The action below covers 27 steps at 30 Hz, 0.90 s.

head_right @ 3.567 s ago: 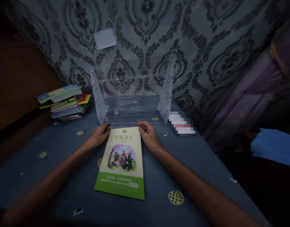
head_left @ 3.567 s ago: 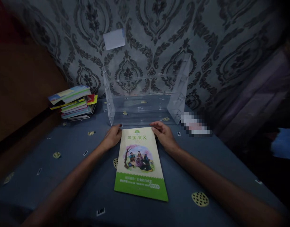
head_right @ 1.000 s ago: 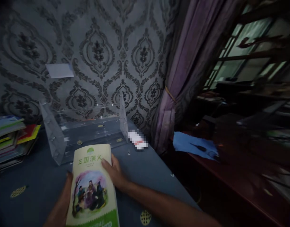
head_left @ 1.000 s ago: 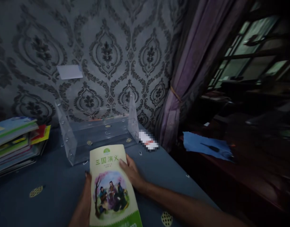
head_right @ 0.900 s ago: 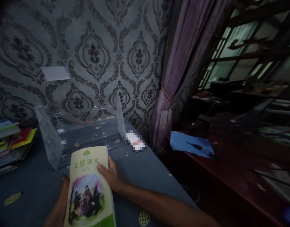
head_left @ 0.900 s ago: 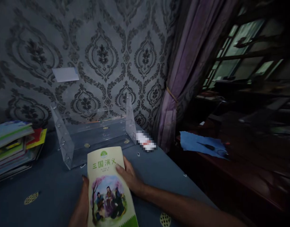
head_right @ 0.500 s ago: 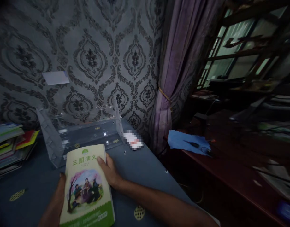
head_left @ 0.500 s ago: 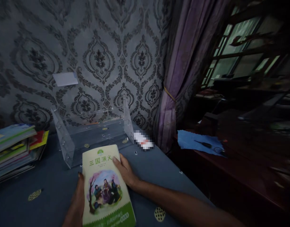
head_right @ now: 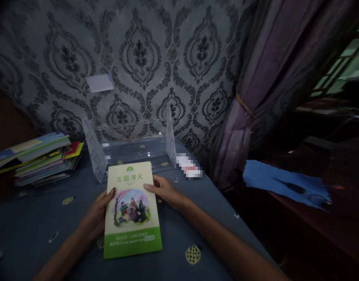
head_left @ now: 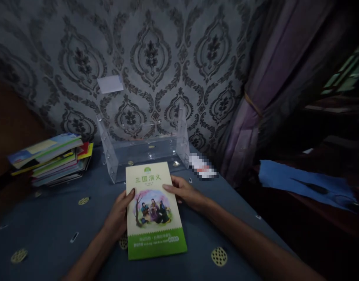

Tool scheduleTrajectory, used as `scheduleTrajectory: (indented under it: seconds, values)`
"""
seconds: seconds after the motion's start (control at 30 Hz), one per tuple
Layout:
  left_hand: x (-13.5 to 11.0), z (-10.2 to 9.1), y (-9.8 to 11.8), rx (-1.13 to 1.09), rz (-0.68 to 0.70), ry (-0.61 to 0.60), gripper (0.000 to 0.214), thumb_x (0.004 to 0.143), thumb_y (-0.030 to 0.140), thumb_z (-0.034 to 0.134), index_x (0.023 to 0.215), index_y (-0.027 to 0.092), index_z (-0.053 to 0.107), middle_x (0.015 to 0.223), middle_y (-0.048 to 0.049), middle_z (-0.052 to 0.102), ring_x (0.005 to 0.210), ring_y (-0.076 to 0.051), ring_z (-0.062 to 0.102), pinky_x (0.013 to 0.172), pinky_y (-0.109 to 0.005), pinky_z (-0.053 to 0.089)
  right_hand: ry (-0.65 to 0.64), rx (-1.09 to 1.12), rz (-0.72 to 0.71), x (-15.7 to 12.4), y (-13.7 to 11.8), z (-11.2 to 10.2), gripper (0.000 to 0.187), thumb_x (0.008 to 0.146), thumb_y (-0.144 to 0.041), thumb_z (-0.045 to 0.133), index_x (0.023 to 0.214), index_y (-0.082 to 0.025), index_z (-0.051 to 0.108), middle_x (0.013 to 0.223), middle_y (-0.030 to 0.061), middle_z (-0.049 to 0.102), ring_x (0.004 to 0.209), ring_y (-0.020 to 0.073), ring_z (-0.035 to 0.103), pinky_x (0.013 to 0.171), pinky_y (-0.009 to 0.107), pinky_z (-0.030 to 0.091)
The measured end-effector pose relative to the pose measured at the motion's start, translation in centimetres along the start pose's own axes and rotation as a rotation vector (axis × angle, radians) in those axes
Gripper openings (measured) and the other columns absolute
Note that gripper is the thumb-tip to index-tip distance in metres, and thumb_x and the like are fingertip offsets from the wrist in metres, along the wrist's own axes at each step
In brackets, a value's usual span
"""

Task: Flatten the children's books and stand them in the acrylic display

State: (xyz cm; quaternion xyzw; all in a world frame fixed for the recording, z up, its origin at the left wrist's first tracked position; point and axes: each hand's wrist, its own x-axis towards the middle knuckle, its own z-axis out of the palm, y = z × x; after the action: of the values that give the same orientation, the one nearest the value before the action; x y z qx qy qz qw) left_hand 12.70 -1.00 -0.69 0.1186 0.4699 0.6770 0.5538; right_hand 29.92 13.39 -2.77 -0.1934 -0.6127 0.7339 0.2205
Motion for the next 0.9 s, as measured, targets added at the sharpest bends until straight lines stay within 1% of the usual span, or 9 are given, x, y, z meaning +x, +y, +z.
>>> scheduleTrajectory:
  seconds: [0.07, 0.13, 0.2, 0.3, 0.37, 0.5, 0.63, 0.7, 0.9]
  values:
    - [0.1, 0.3, 0.3, -0.02, 0.052, -0.004, 0.039, 0.083, 0.018, 0.069, 0.121, 0.012, 0.061, 0.105, -0.0139, 0.076, 0.101, -0.03, 0.072, 0.095, -0.044, 0.056, -0.047, -0.006, -0.013, -0.5, -0.9, -0.2, 0.047, 0.072, -0.047, 0.079, 0.105, -0.015, 0.067, 0.071, -0.0018, 0.064, 0.048, 0.0057, 0.045, 0.038, 0.017, 0.029]
    - [0.4, 0.7, 0.6, -0.029, 0.118, -0.035, 0.039, 0.084, 0.024, 0.07, 0.12, 0.012, 0.062, 0.108, -0.0142, 0.075, 0.105, -0.031, 0.07, 0.098, -0.045, 0.054, -0.042, -0.045, -0.055, -0.7, -2.0, -0.1, 0.043, 0.075, -0.045, 0.077, 0.106, -0.015, 0.068, 0.075, 0.0008, 0.067, 0.051, 0.0076, 0.049, 0.038, 0.017, 0.033]
    - [1.1, 1.1, 1.0, -0.02, 0.191, -0.065, 0.042, 0.084, 0.034, 0.071, 0.118, 0.011, 0.063, 0.11, -0.015, 0.074, 0.108, -0.031, 0.069, 0.1, -0.045, 0.052, -0.007, -0.084, -0.125, -0.7, -3.1, 0.1, 0.04, 0.079, -0.044, 0.073, 0.106, -0.016, 0.069, 0.074, 0.0012, 0.067, 0.052, 0.0093, 0.052, 0.038, 0.018, 0.036]
    - [2.2, 1.7, 1.8, 0.013, 0.314, -0.078, 0.053, 0.085, 0.051, 0.068, 0.118, 0.01, 0.065, 0.113, -0.0162, 0.073, 0.113, -0.032, 0.066, 0.103, -0.045, 0.05, 0.059, -0.126, -0.266, -0.3, -4.5, 0.3, 0.037, 0.082, -0.045, 0.07, 0.106, -0.018, 0.069, 0.067, -0.0011, 0.063, 0.049, 0.009, 0.048, 0.037, 0.018, 0.035]
    - [2.9, 1.9, 2.3, 0.053, 0.404, -0.048, 0.059, 0.084, 0.059, 0.064, 0.118, 0.011, 0.065, 0.113, -0.0156, 0.073, 0.116, -0.032, 0.065, 0.105, -0.044, 0.048, 0.095, -0.175, -0.355, -0.1, -4.9, 0.4, 0.037, 0.085, -0.044, 0.068, 0.11, -0.018, 0.068, 0.069, -0.0011, 0.063, 0.05, 0.009, 0.047, 0.039, 0.018, 0.035]
    - [3.6, 1.6, 2.4, 0.175, 0.557, 0.131, 0.063, 0.082, 0.067, 0.06, 0.111, 0.012, 0.069, 0.112, -0.0124, 0.074, 0.123, -0.031, 0.06, 0.108, -0.039, 0.045, 0.167, -0.294, -0.489, 0.0, -4.2, 0.3, 0.035, 0.089, -0.039, 0.063, 0.119, -0.02, 0.065, 0.086, 0.0027, 0.069, 0.058, 0.0113, 0.053, 0.054, 0.024, 0.046]
    - [3.5, 0.8, 1.1, 0.34, 0.501, 0.37, 0.061, 0.083, 0.07, 0.055, 0.106, 0.016, 0.07, 0.112, -0.0095, 0.073, 0.128, -0.031, 0.054, 0.109, -0.037, 0.042, 0.202, -0.301, -0.481, -0.1, -2.1, 0.6, 0.033, 0.091, -0.039, 0.06, 0.117, -0.02, 0.066, 0.094, 0.0041, 0.072, 0.075, 0.0176, 0.063, 0.072, 0.032, 0.053]
    - [3.4, 0.4, 0.3, 0.402, 0.453, 0.441, 0.057, 0.084, 0.069, 0.055, 0.105, 0.018, 0.07, 0.111, -0.0088, 0.073, 0.13, -0.03, 0.052, 0.11, -0.037, 0.04, 0.229, -0.288, -0.461, -0.2, -1.2, 0.7, 0.033, 0.09, -0.04, 0.06, 0.116, -0.02, 0.066, 0.095, 0.0049, 0.073, 0.083, 0.0207, 0.066, 0.075, 0.034, 0.053]
    - [3.8, -0.3, -0.7, 0.398, 0.457, 0.36, 0.057, 0.085, 0.069, 0.053, 0.099, 0.017, 0.07, 0.11, -0.0101, 0.073, 0.126, -0.031, 0.055, 0.112, -0.039, 0.038, 0.276, -0.331, -0.439, -0.1, 0.0, 0.8, 0.029, 0.089, -0.041, 0.061, 0.109, -0.02, 0.068, 0.092, 0.0051, 0.073, 0.077, 0.0207, 0.065, 0.069, 0.032, 0.052]
